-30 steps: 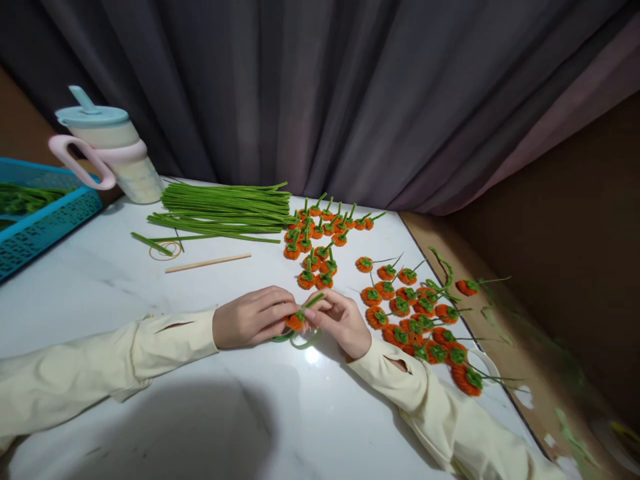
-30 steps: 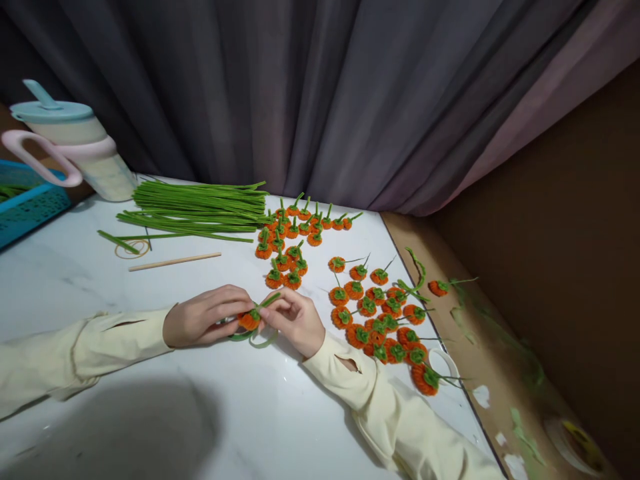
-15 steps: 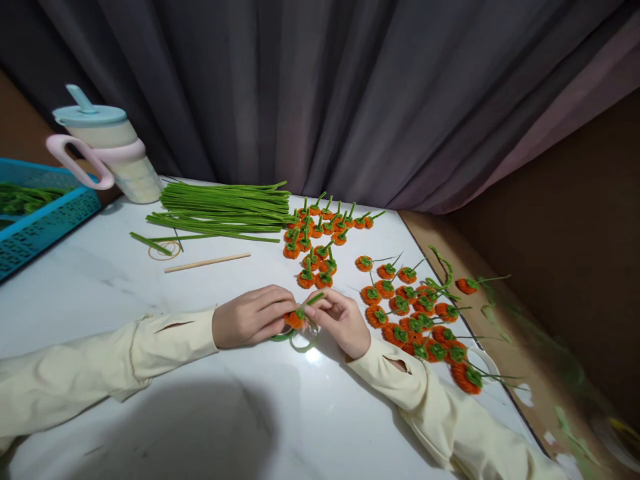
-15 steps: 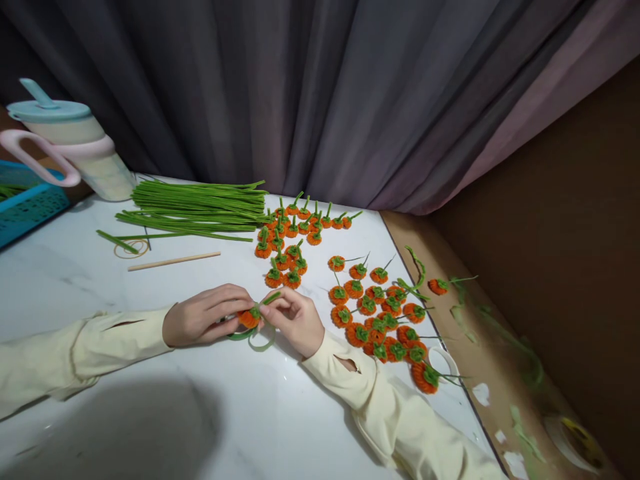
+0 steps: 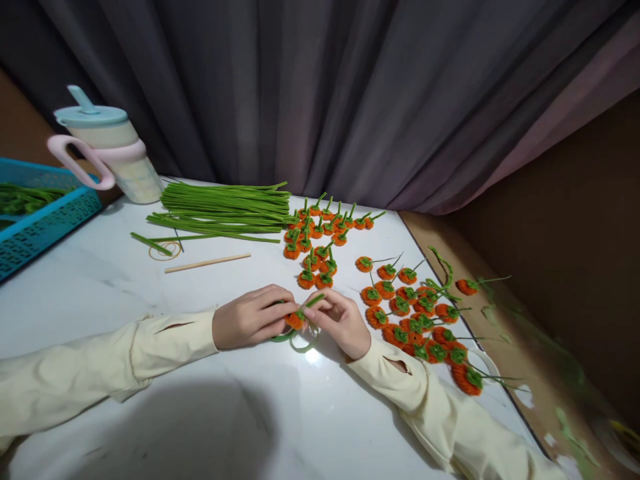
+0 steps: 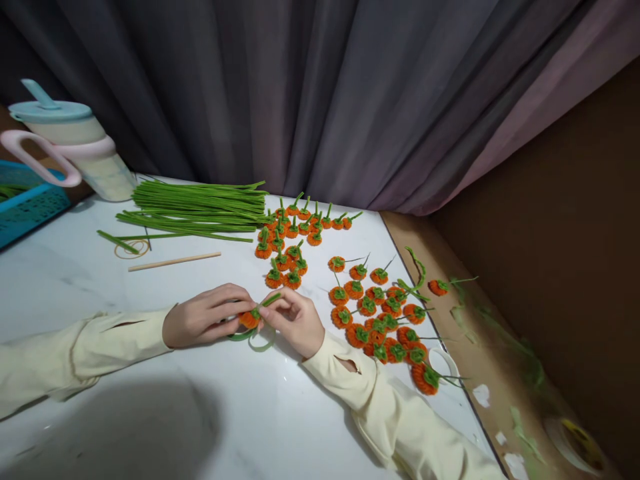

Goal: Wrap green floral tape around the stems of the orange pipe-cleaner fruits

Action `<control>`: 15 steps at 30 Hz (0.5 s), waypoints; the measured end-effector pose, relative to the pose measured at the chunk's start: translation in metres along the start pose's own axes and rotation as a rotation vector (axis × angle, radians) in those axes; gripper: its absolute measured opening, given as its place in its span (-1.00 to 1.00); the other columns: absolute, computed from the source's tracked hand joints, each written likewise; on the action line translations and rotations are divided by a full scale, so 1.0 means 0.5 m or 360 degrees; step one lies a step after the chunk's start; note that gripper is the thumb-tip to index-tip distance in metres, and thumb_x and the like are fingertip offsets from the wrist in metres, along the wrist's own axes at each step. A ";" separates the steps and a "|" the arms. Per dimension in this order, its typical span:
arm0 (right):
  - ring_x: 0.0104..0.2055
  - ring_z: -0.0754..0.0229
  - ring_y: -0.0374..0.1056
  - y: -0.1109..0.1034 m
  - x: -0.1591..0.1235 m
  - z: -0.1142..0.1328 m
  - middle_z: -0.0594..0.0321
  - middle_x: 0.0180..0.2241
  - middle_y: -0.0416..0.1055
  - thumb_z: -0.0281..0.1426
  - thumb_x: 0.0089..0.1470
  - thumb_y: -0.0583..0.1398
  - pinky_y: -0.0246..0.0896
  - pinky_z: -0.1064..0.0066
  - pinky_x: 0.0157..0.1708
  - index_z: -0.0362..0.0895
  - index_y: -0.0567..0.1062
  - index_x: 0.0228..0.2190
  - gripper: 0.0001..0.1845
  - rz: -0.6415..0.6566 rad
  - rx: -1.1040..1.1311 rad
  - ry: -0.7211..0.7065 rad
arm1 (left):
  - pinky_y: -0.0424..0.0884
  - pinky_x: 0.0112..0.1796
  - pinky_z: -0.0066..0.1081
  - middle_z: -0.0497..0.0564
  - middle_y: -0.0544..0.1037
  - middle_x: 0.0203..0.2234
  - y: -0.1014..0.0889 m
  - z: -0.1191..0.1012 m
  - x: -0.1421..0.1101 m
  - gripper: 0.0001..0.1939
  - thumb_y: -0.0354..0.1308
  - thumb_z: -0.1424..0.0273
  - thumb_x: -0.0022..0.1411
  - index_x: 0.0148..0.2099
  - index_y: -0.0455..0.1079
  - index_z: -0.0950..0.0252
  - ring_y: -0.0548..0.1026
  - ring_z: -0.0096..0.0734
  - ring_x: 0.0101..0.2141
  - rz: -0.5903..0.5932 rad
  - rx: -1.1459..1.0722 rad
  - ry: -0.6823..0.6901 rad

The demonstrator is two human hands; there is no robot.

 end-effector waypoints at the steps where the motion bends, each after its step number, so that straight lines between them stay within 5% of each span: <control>1: -0.51 0.30 0.32 0.000 0.000 0.001 0.29 -0.56 0.42 -0.27 -0.05 0.29 0.25 0.44 -0.43 -0.17 0.42 -0.43 -0.76 0.0018 0.0015 0.0008 | 0.44 -0.23 -0.37 0.18 0.44 -0.29 0.000 0.001 0.000 -0.75 -0.06 0.59 0.24 -0.03 0.28 0.38 0.42 -0.32 -0.24 -0.0006 -0.0039 -0.0047; 15: -0.48 0.24 0.39 -0.004 0.000 -0.001 0.27 -0.53 0.45 -0.28 -0.11 0.34 0.31 0.41 -0.41 -0.17 0.43 -0.38 -0.72 0.0044 0.0057 0.0043 | 0.37 -0.28 -0.48 0.07 0.43 -0.35 0.002 0.014 0.009 -0.84 0.03 0.58 0.17 -0.20 0.38 0.34 0.41 -0.45 -0.32 -0.0065 -0.0686 -0.0567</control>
Point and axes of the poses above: each hand's wrist, its own x-axis towards the middle knuckle, its own y-axis out of the palm, z = x × y, the point moved 4 cm from there along x, towards the middle knuckle
